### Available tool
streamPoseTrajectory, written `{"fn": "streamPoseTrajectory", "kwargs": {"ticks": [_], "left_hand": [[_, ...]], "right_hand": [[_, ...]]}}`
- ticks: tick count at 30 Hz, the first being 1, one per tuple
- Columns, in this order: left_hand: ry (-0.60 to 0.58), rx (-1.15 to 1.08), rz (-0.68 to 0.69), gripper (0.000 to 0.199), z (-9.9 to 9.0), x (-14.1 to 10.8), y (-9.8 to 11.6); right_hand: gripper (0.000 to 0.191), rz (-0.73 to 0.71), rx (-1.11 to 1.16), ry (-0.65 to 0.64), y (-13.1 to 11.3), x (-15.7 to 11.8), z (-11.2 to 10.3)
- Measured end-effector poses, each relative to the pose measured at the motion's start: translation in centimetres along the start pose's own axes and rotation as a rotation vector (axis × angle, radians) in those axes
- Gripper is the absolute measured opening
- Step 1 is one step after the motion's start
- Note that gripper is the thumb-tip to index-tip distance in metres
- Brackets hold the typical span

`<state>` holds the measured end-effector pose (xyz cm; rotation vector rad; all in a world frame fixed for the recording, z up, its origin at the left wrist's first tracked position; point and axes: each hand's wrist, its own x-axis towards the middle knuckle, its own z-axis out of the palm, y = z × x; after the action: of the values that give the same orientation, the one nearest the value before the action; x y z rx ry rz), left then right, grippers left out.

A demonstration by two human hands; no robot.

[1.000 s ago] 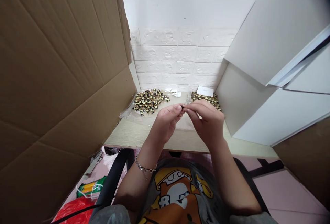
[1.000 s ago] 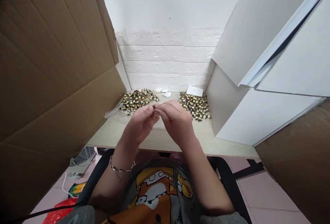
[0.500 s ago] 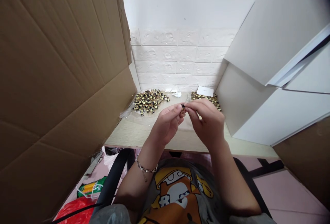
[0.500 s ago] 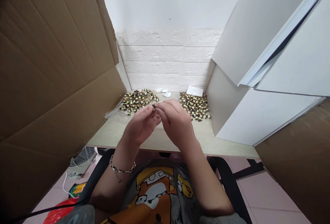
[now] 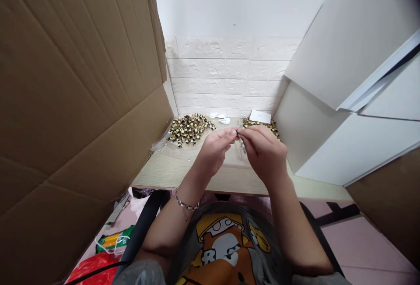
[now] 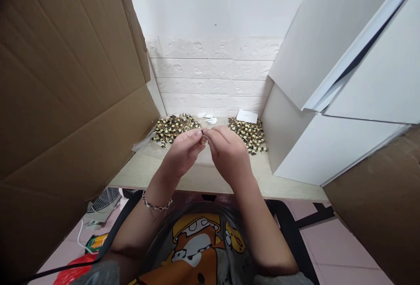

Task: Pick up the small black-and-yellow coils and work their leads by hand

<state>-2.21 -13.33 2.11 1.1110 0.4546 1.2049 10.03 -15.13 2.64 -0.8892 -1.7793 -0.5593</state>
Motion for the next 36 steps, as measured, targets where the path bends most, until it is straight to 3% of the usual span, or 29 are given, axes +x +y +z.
{"fn": "streamPoseTrajectory", "kwargs": {"ticks": [7, 11, 18, 21, 28, 31, 36], "left_hand": [[0.043, -0.092, -0.065, 0.01, -0.9, 0.5, -1.3], [0.063, -0.197, -0.054, 0.013, -0.9, 0.1, -1.7], [0.159, -0.345, -0.086, 0.016, -0.9, 0.1, -1.0], [0.281, -0.118, 0.095, 0.015, -1.0, 0.1, -0.8], [0.509, 0.985, 0.628, 0.017, -0.2, -1.1, -0.8], [0.537, 1.193, 0.692, 0.016, 0.1, -1.4, -0.9], [0.492, 1.274, 0.669, 0.017, 0.2, -1.4, -1.2]], "right_hand": [[0.016, 0.01, 0.006, -0.095, 1.0, -0.5, 0.7], [0.012, 0.025, -0.024, -0.039, 0.6, -0.9, 1.3], [0.008, 0.232, 0.01, -0.004, -0.2, -1.5, 1.0], [0.011, 0.325, 0.104, -0.004, 0.3, -1.4, 0.8], [0.015, 0.424, 0.298, 0.032, 0.6, 0.0, 0.3], [0.023, 0.45, 0.364, -0.098, 0.5, 0.5, 0.1], [0.032, 0.514, 0.545, -0.285, 0.6, 1.1, 0.4]]}}
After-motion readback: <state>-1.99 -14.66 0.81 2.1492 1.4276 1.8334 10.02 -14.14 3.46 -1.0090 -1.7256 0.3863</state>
